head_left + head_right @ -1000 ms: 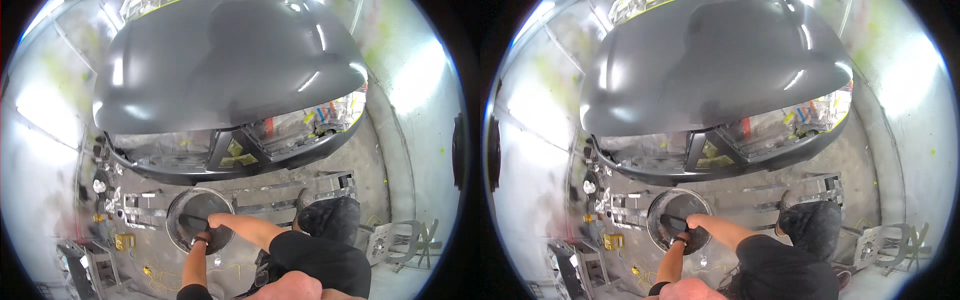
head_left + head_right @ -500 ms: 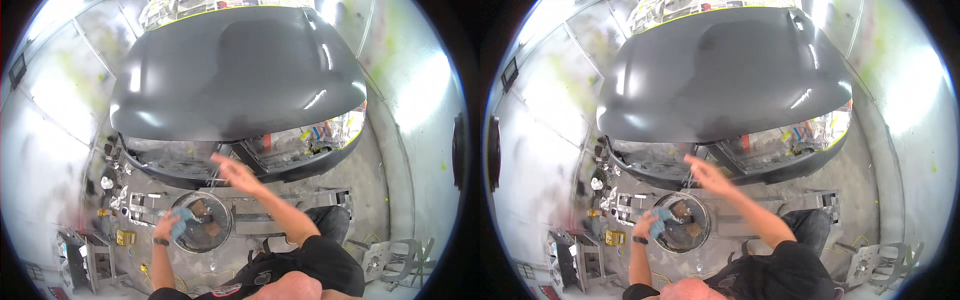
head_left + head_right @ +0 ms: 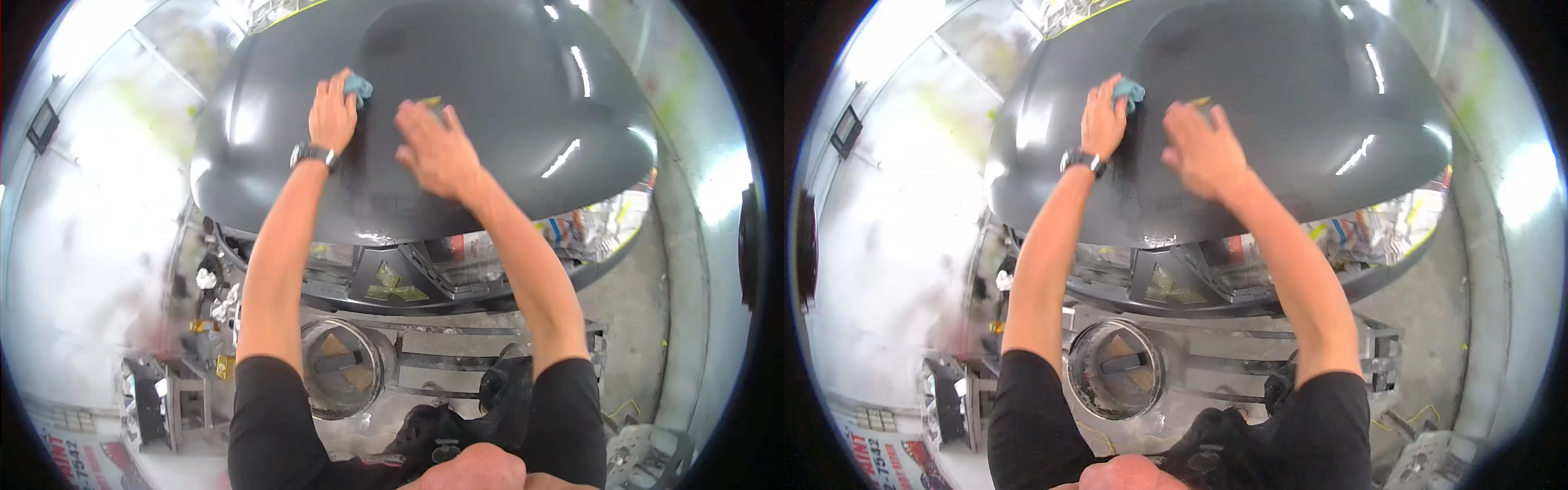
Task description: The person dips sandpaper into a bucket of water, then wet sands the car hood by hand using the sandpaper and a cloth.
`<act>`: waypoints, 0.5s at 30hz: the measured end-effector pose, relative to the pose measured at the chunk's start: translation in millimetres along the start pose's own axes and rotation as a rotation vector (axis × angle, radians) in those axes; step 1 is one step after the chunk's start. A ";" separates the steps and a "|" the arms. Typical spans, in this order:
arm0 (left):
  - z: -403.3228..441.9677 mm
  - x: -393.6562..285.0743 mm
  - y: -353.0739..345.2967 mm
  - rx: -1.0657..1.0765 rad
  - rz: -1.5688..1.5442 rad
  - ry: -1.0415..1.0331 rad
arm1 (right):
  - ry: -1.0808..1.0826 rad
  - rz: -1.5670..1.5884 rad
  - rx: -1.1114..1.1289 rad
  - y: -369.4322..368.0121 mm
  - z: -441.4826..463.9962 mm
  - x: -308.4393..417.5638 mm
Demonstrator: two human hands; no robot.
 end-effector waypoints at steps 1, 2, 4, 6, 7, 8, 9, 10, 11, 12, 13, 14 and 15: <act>22.2 8.4 -5.8 -0.021 0.046 0.001 | 0.139 -0.007 0.061 1.4 -22.9 30.5; 35.8 19.1 -8.8 -0.034 0.098 0.009 | 0.324 0.044 0.027 -16.2 -52.7 59.4; 54.9 53.8 -13.9 -0.066 0.221 0.030 | 0.516 0.188 0.098 -14.7 -54.7 62.5; 83.3 76.8 -28.8 -0.093 0.368 0.126 | 0.411 0.196 0.104 -14.3 1.2 2.8; 90.3 76.9 -29.4 -0.122 0.370 0.138 | 0.279 0.154 0.122 -13.9 51.4 -39.6; 87.1 77.0 -26.8 -0.138 0.377 0.163 | 0.148 0.124 0.150 -19.1 89.6 -77.4; 82.6 75.9 -26.8 -0.128 0.347 0.185 | 0.050 0.186 0.051 -32.6 114.9 -107.8; 80.2 75.6 -22.4 -0.123 0.320 0.205 | 0.019 0.118 0.039 -37.0 117.2 -106.6; 80.6 78.4 -20.0 -0.108 0.341 0.207 | -0.013 0.043 0.023 -29.3 116.5 -100.4; 81.1 80.0 -21.2 -0.094 0.347 0.208 | 0.099 0.076 0.129 -16.6 100.2 -81.4; 82.9 79.4 -20.4 -0.078 0.341 0.240 | 0.207 0.101 0.239 -4.3 79.9 -68.9; 83.7 79.5 -20.7 -0.057 0.328 0.270 | 0.266 0.200 0.253 1.7 64.9 -73.9; 83.6 83.0 -22.1 -0.059 0.305 0.261 | 0.324 0.300 0.265 1.1 47.8 -85.3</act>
Point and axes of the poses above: each hand's wrist, its own z-axis towards the middle knuckle, its own y-axis out of the back of the hand, x = y × z, the point moved 8 cm from there along z, towards the middle knuckle, and after that the axes turned 11 degrees about -z, right-handed, at the moved point
